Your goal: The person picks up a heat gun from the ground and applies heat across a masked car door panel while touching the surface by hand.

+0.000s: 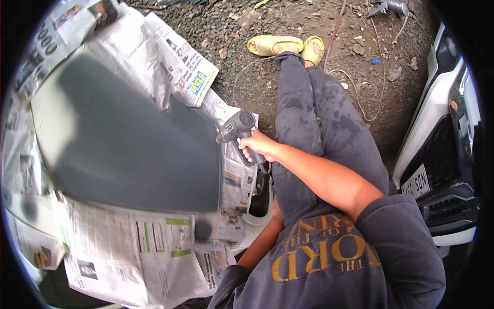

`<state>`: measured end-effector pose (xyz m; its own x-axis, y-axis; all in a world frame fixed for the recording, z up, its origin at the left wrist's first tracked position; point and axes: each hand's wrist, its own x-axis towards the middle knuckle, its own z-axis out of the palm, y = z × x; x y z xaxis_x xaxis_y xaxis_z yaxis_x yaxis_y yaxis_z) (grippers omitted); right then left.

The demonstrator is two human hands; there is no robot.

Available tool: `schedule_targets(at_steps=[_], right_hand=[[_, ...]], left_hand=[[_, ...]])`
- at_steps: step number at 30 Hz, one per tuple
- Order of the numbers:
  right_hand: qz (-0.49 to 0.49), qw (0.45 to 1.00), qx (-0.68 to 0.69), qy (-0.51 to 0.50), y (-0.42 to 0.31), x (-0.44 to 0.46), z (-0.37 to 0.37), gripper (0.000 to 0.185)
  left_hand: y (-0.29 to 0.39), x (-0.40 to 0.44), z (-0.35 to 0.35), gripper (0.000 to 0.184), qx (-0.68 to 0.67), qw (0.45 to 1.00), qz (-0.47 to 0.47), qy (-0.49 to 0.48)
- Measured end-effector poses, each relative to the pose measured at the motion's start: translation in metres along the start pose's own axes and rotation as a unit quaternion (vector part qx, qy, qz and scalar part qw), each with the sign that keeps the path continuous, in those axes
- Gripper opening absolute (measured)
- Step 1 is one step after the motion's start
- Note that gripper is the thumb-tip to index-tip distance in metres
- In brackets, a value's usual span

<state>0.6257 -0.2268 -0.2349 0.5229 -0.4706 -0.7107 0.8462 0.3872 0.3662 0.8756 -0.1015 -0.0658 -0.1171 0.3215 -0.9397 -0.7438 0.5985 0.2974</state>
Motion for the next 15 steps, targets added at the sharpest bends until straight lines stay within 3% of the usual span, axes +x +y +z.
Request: schedule_targets(at_steps=[2,5,12,15], right_hand=[[0.01,1.0,-0.028,0.005,0.01,-0.009,0.008,0.009],[0.031,0.998,-0.054,0.002,0.025,-0.032,0.022,0.008],[0.041,0.984,-0.171,-0.029,0.044,-0.078,0.052,0.009],[0.029,0.956,-0.277,-0.093,0.047,-0.101,0.067,0.022]], left_hand=[[0.014,-0.01,0.003,0.062,0.007,1.0,-0.003,0.017],[-0.005,0.001,0.075,0.062,-0.227,0.965,-0.008,0.132],[0.04,0.004,0.049,0.06,-0.406,0.889,-0.006,0.215],[0.047,0.006,0.049,0.06,-0.437,0.867,0.005,0.242]])
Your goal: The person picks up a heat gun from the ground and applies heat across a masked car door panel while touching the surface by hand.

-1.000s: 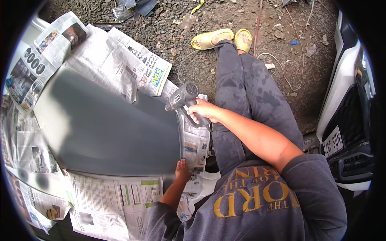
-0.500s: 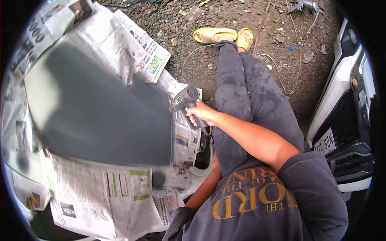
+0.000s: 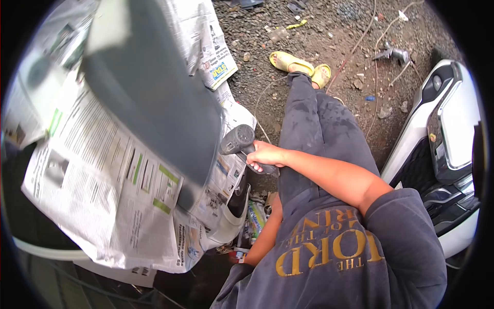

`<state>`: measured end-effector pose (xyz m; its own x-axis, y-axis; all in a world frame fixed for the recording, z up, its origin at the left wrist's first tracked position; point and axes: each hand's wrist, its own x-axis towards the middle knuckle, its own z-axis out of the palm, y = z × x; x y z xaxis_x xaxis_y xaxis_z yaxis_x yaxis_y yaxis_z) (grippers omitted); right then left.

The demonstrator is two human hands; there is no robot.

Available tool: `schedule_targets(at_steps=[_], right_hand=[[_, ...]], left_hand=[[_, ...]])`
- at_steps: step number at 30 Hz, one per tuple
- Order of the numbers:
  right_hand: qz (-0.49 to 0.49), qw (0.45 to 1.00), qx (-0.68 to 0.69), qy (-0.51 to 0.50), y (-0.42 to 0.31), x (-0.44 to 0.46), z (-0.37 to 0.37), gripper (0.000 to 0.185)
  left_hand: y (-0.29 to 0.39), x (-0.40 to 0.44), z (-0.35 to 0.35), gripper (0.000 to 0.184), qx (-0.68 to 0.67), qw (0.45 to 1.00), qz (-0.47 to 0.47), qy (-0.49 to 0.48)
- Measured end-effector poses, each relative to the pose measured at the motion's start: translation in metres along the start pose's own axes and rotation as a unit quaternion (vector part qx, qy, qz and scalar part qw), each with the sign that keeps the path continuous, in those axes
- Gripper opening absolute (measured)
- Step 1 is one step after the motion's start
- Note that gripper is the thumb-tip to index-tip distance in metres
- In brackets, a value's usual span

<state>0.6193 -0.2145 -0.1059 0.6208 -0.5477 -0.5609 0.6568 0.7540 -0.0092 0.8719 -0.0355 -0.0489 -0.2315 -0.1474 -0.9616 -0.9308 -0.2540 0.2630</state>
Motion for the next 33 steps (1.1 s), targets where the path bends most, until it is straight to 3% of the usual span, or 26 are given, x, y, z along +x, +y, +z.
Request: schedule_targets(at_steps=[3,7,9,10,13,20,33], right_hand=[[-0.015,0.989,-0.148,-0.009,-0.013,-0.023,0.025,0.046],[-0.071,0.925,-0.368,-0.055,-0.031,-0.055,0.062,0.058],[-0.2,0.851,-0.482,-0.057,-0.031,-0.069,0.076,0.056],[-0.145,0.846,-0.507,-0.077,-0.036,-0.079,0.081,0.053],[-0.19,0.779,-0.584,-0.129,-0.036,-0.094,0.097,0.047],[-0.241,0.671,-0.675,-0.191,-0.029,-0.117,0.137,0.045],[-0.255,0.61,-0.72,-0.213,-0.018,-0.133,0.155,0.043]], left_hand=[[0.008,0.006,0.002,0.06,-0.034,0.999,0.017,0.022],[0.026,0.017,0.0,0.06,-0.079,0.995,0.035,0.042],[0.034,0.023,-0.003,0.061,-0.098,0.993,0.044,0.048],[0.038,0.025,-0.004,0.061,-0.106,0.992,0.047,0.051],[0.043,0.025,-0.003,0.061,-0.133,0.988,0.046,0.06],[0.057,0.027,-0.013,0.062,-0.186,0.979,0.039,0.068],[0.051,0.028,-0.021,0.066,-0.225,0.971,0.036,0.071]])
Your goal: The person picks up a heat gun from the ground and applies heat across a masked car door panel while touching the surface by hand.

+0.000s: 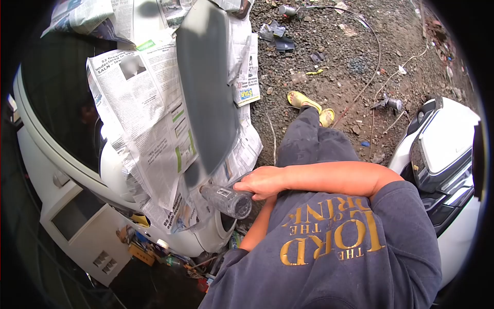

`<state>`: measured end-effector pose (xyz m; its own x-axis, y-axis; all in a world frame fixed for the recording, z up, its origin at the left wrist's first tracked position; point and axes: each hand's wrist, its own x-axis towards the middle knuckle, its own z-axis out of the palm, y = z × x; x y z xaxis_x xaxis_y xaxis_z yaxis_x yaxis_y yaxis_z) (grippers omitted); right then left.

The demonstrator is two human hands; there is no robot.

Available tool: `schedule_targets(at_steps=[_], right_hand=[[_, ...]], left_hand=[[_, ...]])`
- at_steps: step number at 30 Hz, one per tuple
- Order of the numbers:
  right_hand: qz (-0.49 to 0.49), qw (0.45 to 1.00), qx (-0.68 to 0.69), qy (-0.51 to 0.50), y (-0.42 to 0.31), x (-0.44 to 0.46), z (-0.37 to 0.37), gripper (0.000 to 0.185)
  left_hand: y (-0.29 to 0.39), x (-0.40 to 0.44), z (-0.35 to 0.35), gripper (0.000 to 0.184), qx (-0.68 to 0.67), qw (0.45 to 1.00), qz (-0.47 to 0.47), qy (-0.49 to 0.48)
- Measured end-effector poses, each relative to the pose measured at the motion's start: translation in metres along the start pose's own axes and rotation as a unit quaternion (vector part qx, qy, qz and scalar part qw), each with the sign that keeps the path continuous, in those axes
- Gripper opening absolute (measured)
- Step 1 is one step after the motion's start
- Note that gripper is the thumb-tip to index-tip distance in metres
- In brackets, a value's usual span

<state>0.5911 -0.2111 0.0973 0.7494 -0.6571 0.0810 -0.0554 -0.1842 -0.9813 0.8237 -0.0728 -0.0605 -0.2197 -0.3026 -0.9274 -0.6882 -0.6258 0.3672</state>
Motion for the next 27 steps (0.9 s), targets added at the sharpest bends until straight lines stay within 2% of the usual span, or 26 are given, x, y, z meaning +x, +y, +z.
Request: schedule_targets(at_steps=[18,27], right_hand=[[0.0,1.0,-0.017,0.011,-0.008,-0.001,0.01,0.043],[-0.003,1.0,-0.013,0.024,-0.007,-0.005,0.008,0.044]], left_hand=[[-0.008,-0.003,-0.017,0.071,-0.043,0.999,-0.021,0.018],[-0.008,0.001,-0.047,0.074,-0.11,0.989,-0.044,0.086]])
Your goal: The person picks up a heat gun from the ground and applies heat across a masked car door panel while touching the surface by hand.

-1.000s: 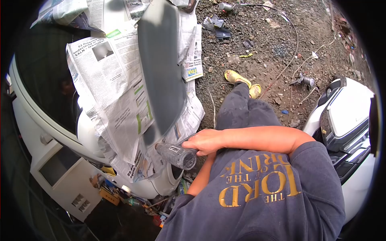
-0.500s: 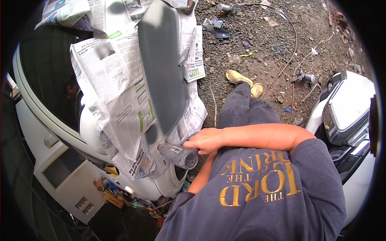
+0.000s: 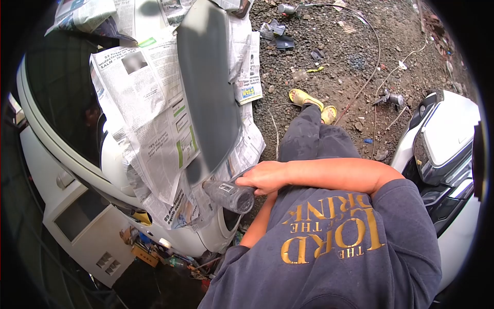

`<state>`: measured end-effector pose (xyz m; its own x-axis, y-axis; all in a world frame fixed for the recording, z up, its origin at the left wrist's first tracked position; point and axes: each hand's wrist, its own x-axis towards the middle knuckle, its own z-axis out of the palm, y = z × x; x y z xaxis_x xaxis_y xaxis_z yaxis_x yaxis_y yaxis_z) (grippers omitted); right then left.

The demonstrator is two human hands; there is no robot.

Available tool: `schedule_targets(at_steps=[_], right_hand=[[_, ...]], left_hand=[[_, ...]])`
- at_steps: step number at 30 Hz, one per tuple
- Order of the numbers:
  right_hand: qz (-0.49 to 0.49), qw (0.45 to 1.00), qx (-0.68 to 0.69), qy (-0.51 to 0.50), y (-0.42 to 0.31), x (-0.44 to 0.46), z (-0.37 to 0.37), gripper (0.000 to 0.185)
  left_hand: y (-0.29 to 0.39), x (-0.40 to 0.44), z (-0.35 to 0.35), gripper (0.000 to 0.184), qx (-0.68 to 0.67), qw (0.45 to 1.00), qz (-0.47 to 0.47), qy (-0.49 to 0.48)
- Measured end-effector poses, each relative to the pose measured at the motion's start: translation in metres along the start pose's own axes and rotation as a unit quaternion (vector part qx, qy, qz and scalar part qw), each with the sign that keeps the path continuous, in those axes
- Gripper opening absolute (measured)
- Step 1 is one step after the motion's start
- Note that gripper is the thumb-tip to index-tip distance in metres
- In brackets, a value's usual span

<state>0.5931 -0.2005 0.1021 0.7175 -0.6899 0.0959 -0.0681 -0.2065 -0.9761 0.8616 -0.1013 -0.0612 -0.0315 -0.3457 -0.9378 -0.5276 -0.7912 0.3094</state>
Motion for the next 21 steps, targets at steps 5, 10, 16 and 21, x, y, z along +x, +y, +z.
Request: schedule_targets(at_steps=[5,10,16,21], right_hand=[[0.041,0.997,0.012,0.061,0.021,-0.021,-0.006,0.043],[0.158,0.975,0.036,0.149,0.037,-0.043,-0.026,0.046],[0.199,0.949,0.042,0.242,0.039,-0.051,-0.045,0.054],[0.171,0.935,0.046,0.307,0.048,-0.049,-0.048,0.057]], left_hand=[[0.015,0.018,-0.069,0.076,-0.099,0.984,0.014,0.146],[0.066,0.024,-0.17,0.078,-0.15,0.934,0.086,0.313],[0.116,0.006,-0.204,0.103,-0.116,0.921,0.067,0.365],[0.102,0.004,-0.208,0.105,-0.144,0.918,0.033,0.369]])
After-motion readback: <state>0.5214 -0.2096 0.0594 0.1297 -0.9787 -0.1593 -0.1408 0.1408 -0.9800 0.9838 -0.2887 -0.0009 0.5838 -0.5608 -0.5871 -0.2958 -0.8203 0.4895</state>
